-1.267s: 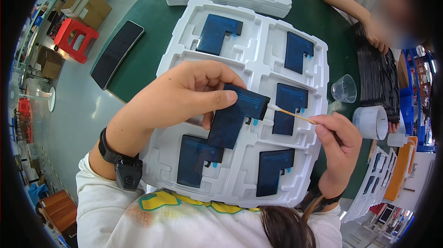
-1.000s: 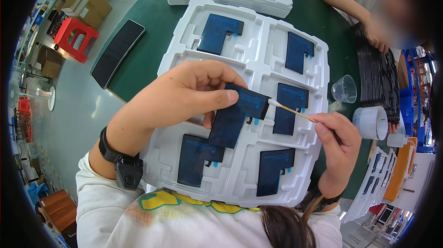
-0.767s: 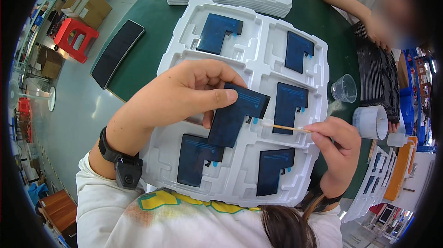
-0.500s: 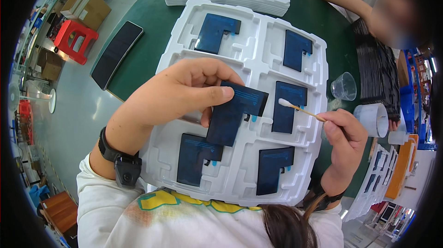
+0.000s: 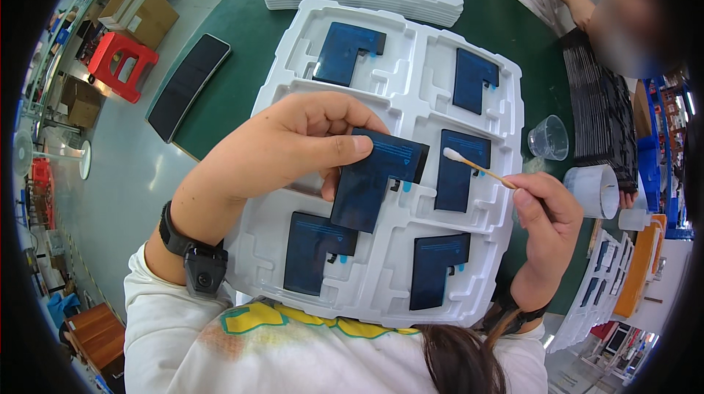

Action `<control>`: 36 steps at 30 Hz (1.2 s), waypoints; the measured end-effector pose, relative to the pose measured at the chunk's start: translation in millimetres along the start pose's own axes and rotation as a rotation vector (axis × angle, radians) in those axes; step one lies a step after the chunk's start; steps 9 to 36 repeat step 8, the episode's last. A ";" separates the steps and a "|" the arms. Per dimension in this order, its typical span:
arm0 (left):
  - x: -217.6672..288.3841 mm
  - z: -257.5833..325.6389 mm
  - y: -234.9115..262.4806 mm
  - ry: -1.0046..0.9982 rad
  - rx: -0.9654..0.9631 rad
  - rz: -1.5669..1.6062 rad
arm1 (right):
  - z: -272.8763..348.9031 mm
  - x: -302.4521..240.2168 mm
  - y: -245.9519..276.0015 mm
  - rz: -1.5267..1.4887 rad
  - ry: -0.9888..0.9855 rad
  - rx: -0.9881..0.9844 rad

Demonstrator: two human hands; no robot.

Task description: Cleaning electronic or mechanical components with a cotton swab and solvent liquid.

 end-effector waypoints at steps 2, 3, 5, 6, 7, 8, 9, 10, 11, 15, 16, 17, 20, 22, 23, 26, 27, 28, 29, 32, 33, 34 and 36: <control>-0.1 0.1 -0.1 0.002 0.001 0.000 | 0.3 -0.4 -0.4 0.007 0.013 -0.013; -0.3 -0.1 -0.3 0.004 0.000 0.001 | 0.3 0.1 -0.6 0.007 0.013 -0.014; -0.7 -0.4 -0.4 0.006 0.000 0.002 | 0.3 -0.7 -0.5 0.003 0.035 -0.008; -1.2 -0.6 -0.2 0.010 0.003 -0.003 | 0.6 -0.7 -0.4 0.003 0.034 -0.008; -1.7 -0.8 0.1 0.014 0.007 -0.007 | 1.3 -0.7 1.6 0.024 0.028 0.010; -1.5 -0.1 0.3 0.014 0.008 -0.007 | 2.2 -1.7 3.3 0.044 0.023 0.027; -1.5 -0.1 0.3 0.014 0.008 -0.007 | 2.2 -1.7 3.3 0.044 0.023 0.027; -1.5 -0.1 0.3 0.014 0.008 -0.007 | 2.2 -1.7 3.3 0.044 0.023 0.027; -1.5 -0.1 0.3 0.014 0.008 -0.007 | 2.2 -1.7 3.3 0.044 0.023 0.027; -1.5 -0.1 0.3 0.014 0.008 -0.007 | 2.2 -1.7 3.3 0.044 0.023 0.027; -1.5 -0.1 0.3 0.014 0.008 -0.007 | 2.2 -1.7 3.3 0.044 0.023 0.027; -1.5 -0.1 0.3 0.014 0.008 -0.007 | 2.2 -1.7 3.3 0.044 0.023 0.027; -1.5 -0.1 0.3 0.014 0.008 -0.007 | 2.2 -1.7 3.3 0.044 0.023 0.027; -1.5 -0.1 0.3 0.014 0.008 -0.007 | 2.2 -1.7 3.3 0.044 0.023 0.027; -1.5 -0.1 0.3 0.014 0.008 -0.007 | 2.2 -1.7 3.3 0.044 0.023 0.027; -1.5 -0.1 0.3 0.014 0.008 -0.007 | 2.2 -1.7 3.3 0.044 0.023 0.027; -1.5 -0.1 0.3 0.014 0.008 -0.007 | 2.2 -1.7 3.3 0.044 0.023 0.027; -1.5 -0.1 0.3 0.014 0.008 -0.007 | 2.2 -1.7 3.3 0.044 0.023 0.027; -1.5 -0.1 0.3 0.014 0.008 -0.007 | 2.2 -1.7 3.3 0.044 0.023 0.027; -1.5 -0.1 0.3 0.014 0.008 -0.007 | 2.2 -1.7 3.3 0.044 0.023 0.027; -1.5 -0.1 0.3 0.014 0.008 -0.007 | 2.2 -1.7 3.3 0.044 0.023 0.027; -1.5 -0.1 0.3 0.014 0.008 -0.007 | 2.2 -1.7 3.3 0.044 0.023 0.027; -1.5 -0.1 0.3 0.014 0.008 -0.007 | 2.2 -1.7 3.3 0.044 0.023 0.027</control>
Point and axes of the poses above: each hand's wrist, its own z-axis away from the middle knuckle, its own y-axis out of the back of the hand, x = y × z, the point moved 8 cm from there along -z, towards the middle knuckle, and after that the axes turned 1 degree about y, right-handed, at the moved point
